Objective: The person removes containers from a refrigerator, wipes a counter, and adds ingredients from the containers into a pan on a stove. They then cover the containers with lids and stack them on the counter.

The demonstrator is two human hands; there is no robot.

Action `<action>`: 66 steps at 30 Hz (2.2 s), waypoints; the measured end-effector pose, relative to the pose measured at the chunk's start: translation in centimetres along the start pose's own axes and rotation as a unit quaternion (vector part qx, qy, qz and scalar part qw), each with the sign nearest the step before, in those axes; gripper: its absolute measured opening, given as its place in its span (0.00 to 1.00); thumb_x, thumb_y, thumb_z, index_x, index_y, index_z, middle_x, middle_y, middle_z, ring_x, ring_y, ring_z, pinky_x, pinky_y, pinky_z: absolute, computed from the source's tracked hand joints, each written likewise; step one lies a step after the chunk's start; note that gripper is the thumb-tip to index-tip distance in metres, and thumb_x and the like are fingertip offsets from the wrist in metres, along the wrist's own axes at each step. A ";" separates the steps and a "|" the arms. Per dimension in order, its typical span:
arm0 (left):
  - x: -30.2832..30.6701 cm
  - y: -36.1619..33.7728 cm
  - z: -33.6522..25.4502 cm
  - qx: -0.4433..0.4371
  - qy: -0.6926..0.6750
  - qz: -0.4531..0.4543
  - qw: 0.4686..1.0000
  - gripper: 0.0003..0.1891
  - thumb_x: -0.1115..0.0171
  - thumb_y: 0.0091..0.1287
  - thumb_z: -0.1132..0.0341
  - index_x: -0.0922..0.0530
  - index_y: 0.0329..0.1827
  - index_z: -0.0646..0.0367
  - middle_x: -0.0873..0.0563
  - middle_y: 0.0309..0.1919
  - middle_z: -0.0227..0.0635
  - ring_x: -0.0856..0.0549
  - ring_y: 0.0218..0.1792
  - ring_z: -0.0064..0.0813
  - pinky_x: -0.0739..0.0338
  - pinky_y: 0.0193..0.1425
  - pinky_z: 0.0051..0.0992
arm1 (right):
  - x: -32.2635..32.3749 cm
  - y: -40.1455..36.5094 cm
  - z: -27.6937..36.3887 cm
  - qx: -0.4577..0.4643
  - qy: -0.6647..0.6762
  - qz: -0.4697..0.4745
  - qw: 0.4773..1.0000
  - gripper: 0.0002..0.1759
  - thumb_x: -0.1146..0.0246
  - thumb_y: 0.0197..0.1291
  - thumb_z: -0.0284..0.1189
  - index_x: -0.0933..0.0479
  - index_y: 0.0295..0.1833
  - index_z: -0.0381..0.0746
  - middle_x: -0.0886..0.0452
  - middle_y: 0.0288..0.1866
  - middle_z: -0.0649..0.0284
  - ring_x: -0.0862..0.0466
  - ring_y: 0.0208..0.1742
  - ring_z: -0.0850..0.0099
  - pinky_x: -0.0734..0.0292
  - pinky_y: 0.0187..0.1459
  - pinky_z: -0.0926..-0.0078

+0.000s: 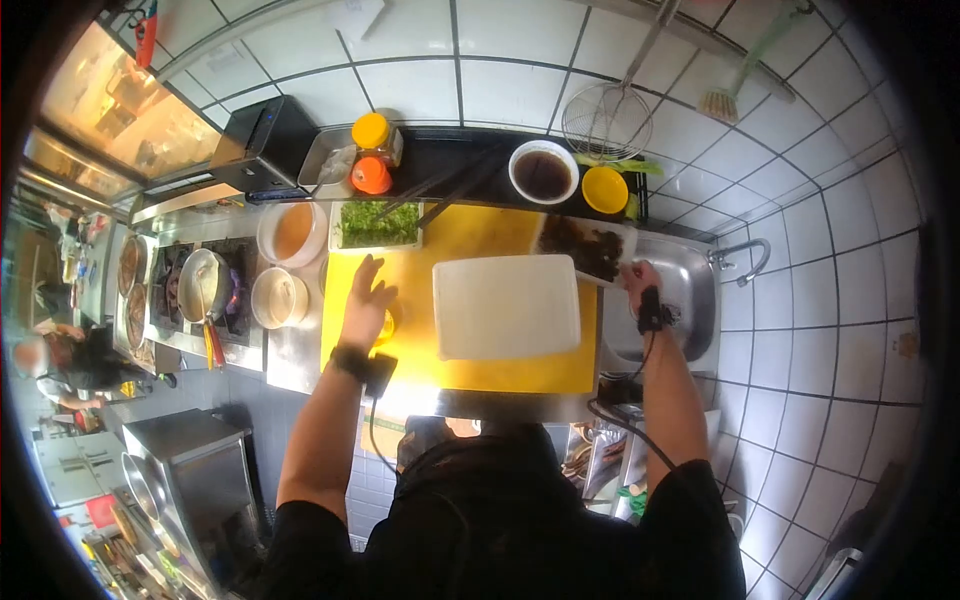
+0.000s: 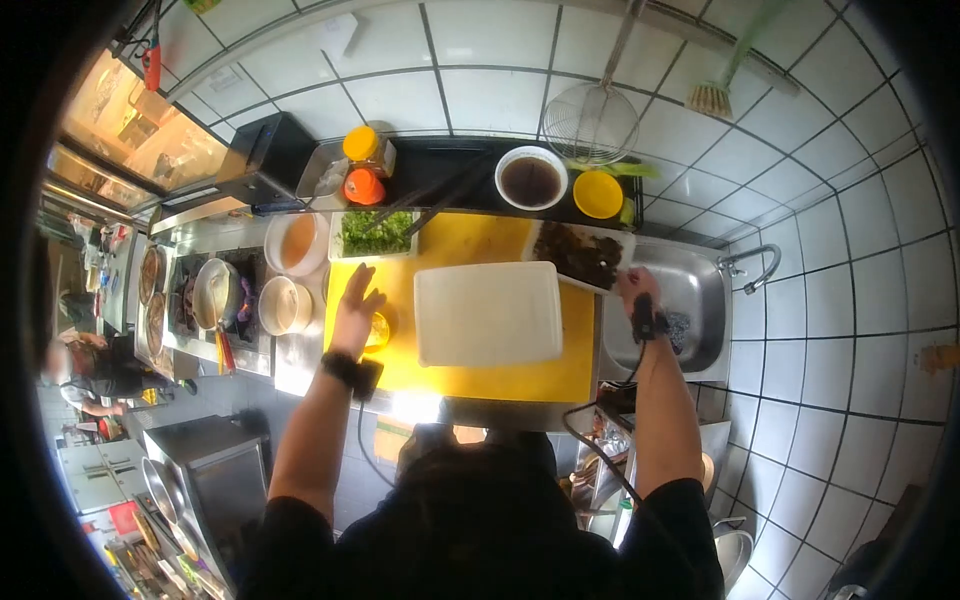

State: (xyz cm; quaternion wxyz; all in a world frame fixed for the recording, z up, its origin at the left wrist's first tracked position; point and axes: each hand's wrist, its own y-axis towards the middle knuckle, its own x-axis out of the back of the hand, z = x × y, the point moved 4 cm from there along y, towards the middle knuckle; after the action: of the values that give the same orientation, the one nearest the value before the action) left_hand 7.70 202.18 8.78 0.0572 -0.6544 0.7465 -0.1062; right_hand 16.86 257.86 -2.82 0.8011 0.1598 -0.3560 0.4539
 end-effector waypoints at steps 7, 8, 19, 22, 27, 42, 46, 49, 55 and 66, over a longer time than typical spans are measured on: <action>-6.7 -10.8 -14.5 -0.335 0.396 0.233 0.823 0.33 0.30 0.59 0.70 0.30 0.70 0.63 0.30 0.72 0.53 0.29 0.72 0.50 0.34 0.75 0.43 | -6.7 -1.4 10.6 0.039 0.178 0.229 0.956 0.27 0.37 0.70 0.41 0.25 0.65 0.33 0.17 0.56 0.55 0.18 0.55 0.67 0.24 0.57 0.70; -7.6 -11.7 -14.9 -0.357 0.447 0.284 0.770 0.29 0.32 0.61 0.70 0.27 0.67 0.65 0.28 0.70 0.53 0.28 0.71 0.50 0.32 0.74 0.43 | -6.8 -2.0 12.2 0.112 0.207 0.263 0.936 0.27 0.40 0.72 0.43 0.26 0.68 0.35 0.18 0.61 0.54 0.20 0.63 0.65 0.28 0.64 0.69; -9.6 -11.9 -12.2 -0.504 0.631 0.270 0.524 0.19 0.44 0.68 0.69 0.25 0.60 0.67 0.22 0.61 0.54 0.22 0.63 0.49 0.25 0.68 0.40 | 2.4 -14.4 21.7 0.106 0.253 0.375 0.886 0.34 0.33 0.67 0.33 0.36 0.74 0.35 0.26 0.69 0.53 0.24 0.67 0.67 0.28 0.66 0.68; -9.5 -11.5 -10.1 -0.573 0.623 0.232 0.480 0.15 0.42 0.66 0.68 0.22 0.54 0.66 0.17 0.51 0.49 0.20 0.58 0.45 0.26 0.64 0.36 | 2.8 -14.7 22.1 0.076 0.213 0.368 0.902 0.33 0.33 0.65 0.30 0.35 0.73 0.36 0.22 0.64 0.54 0.22 0.64 0.67 0.24 0.62 0.67; -10.0 -11.1 -7.9 -0.552 0.621 0.219 0.511 0.07 0.41 0.64 0.68 0.21 0.43 0.59 0.19 0.37 0.38 0.20 0.50 0.39 0.28 0.62 0.37 | 2.4 -14.6 21.4 0.121 0.299 0.388 0.863 0.33 0.34 0.65 0.27 0.35 0.74 0.35 0.24 0.67 0.57 0.24 0.67 0.67 0.28 0.67 0.66; 3.8 -15.3 -40.8 -0.684 0.410 -0.332 0.503 0.18 0.44 0.67 0.83 0.22 0.59 0.67 0.15 0.55 0.49 0.14 0.54 0.45 0.18 0.55 0.38 | 1.4 -12.2 19.4 0.134 -0.018 0.146 0.980 0.15 0.32 0.57 0.37 0.19 0.36 0.33 0.16 0.28 0.52 0.13 0.30 0.64 0.20 0.34 0.65; 5.6 -13.3 -48.8 -0.663 0.362 -0.444 0.483 0.13 0.46 0.73 0.78 0.20 0.58 0.63 0.13 0.52 0.46 0.13 0.54 0.42 0.19 0.58 0.35 | 2.6 -12.7 19.1 0.103 0.023 0.117 0.988 0.15 0.32 0.54 0.36 0.20 0.33 0.33 0.16 0.28 0.50 0.14 0.32 0.56 0.22 0.34 0.62; 7.5 -10.5 -52.7 -0.676 0.342 -0.452 0.470 0.12 0.44 0.74 0.75 0.20 0.57 0.62 0.13 0.51 0.44 0.14 0.54 0.42 0.20 0.60 0.34 | 2.3 -12.9 16.6 0.141 0.069 0.056 0.986 0.13 0.32 0.53 0.34 0.22 0.31 0.34 0.19 0.26 0.49 0.17 0.29 0.53 0.24 0.32 0.59; 11.3 0.5 -57.6 -0.689 0.401 -0.395 0.457 0.14 0.46 0.75 0.69 0.23 0.60 0.62 0.18 0.55 0.50 0.19 0.59 0.50 0.25 0.63 0.43 | 7.7 -15.2 16.5 0.110 0.001 0.013 0.994 0.13 0.32 0.53 0.35 0.22 0.32 0.35 0.18 0.28 0.49 0.17 0.32 0.50 0.24 0.33 0.59; 3.2 -2.7 -47.8 -0.714 0.329 -0.243 0.567 0.29 0.47 0.75 0.62 0.37 0.77 0.63 0.32 0.75 0.51 0.40 0.79 0.48 0.48 0.80 0.46 | 17.9 -15.9 8.3 -0.016 -0.014 -0.035 0.999 0.15 0.32 0.56 0.37 0.20 0.32 0.34 0.17 0.24 0.53 0.16 0.25 0.61 0.23 0.31 0.64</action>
State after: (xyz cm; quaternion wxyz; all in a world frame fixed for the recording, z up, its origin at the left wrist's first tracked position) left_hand -0.89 202.72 56.00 -0.7069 -0.5586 0.3591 0.2436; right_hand 32.67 255.50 16.85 0.8137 0.1658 -0.3688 0.4176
